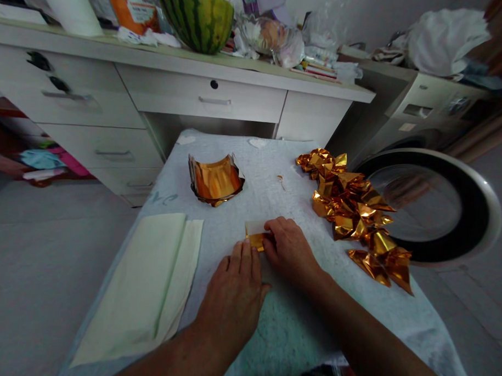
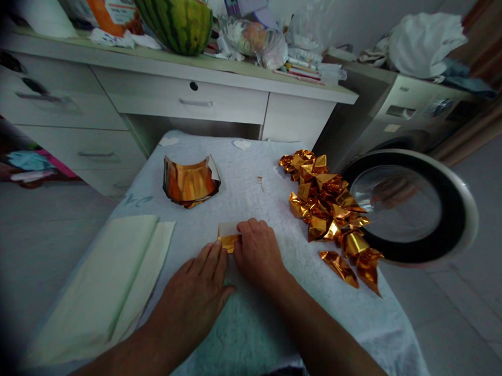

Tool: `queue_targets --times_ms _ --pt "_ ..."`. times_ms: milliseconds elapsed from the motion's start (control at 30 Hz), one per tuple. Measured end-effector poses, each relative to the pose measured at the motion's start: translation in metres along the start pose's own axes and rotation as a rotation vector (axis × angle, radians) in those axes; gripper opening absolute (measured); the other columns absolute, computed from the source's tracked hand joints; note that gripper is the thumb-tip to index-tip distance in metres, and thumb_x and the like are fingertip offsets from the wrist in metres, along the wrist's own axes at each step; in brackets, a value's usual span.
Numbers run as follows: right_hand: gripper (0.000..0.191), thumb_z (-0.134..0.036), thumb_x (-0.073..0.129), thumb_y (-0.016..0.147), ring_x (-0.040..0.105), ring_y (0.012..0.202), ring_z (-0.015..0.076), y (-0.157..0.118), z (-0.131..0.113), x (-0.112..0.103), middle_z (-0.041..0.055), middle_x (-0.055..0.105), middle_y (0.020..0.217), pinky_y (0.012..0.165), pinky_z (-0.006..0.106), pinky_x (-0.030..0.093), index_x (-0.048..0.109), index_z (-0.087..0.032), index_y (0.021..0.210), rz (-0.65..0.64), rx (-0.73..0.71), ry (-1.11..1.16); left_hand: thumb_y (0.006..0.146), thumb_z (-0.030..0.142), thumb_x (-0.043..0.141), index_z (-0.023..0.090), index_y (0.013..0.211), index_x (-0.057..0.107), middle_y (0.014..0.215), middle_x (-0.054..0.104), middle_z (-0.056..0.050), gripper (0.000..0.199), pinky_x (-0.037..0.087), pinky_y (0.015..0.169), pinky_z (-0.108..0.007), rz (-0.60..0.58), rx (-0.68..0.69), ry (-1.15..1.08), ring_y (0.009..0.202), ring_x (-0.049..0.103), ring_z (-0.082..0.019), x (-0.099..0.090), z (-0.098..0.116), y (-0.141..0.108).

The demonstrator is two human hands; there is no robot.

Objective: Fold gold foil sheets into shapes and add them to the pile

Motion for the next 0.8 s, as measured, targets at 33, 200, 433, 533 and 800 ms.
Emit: queue_targets --times_ms 33,200,433,533,800 --pt "0.015 -0.021 0.054 0.089 0.052 0.091 0.0237 -0.001 -0.001 0.000 0.0087 0.061 0.097 0.082 0.036 0.040 0.060 -0.016 0.101 -0.002 0.004 -0.020 0.089 0.032 0.059 0.001 0.134 0.055 0.143 0.050 -0.026 0.054 0.049 0.104 -0.049 -0.008 0.018 -0.002 0.133 0.048 -0.037 0.001 -0.001 0.000" --pt "0.029 -0.040 0.058 0.089 0.049 0.094 0.0271 -0.004 -0.005 0.001 0.0110 0.059 0.103 0.082 0.040 0.038 0.058 -0.016 0.105 -0.019 0.003 -0.083 0.086 0.025 0.059 0.002 0.136 0.053 0.145 0.048 -0.025 0.056 0.047 0.107 -0.048 -0.030 0.060 0.001 0.133 0.049 -0.036 0.008 -0.007 -0.002" --pt "0.041 -0.039 0.058 0.091 0.050 0.101 0.0291 -0.003 -0.005 0.000 0.0118 0.059 0.111 0.085 0.041 0.038 0.051 -0.018 0.126 -0.041 -0.004 -0.068 0.085 0.021 0.057 0.000 0.135 0.053 0.144 0.049 -0.026 0.054 0.049 0.104 -0.049 0.025 0.087 -0.001 0.132 0.050 -0.036 0.009 -0.008 -0.006" --pt "0.049 -0.037 0.060 0.090 0.051 0.102 0.0288 -0.003 -0.001 -0.001 0.0112 0.058 0.112 0.087 0.041 0.038 0.047 -0.022 0.135 -0.043 -0.025 -0.066 0.085 0.020 0.057 0.002 0.134 0.055 0.143 0.050 -0.025 0.051 0.050 0.103 -0.048 0.013 0.108 -0.003 0.132 0.051 -0.036 0.004 -0.009 -0.005" --pt "0.074 -0.037 0.060 0.090 0.050 0.100 0.0305 -0.009 0.021 -0.010 0.0129 0.056 0.113 0.085 0.043 0.039 0.026 -0.025 0.155 -0.050 0.003 -0.160 0.087 0.024 0.060 0.002 0.130 0.058 0.140 0.053 -0.027 0.048 0.051 0.100 -0.050 0.014 0.139 -0.011 0.129 0.053 -0.038 -0.001 -0.010 -0.003"
Point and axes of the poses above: each hand's wrist, its own y-axis towards the middle knuckle, its own x-axis out of the palm, z = x × y, the point moved 7 cm from there along y, towards the middle knuckle
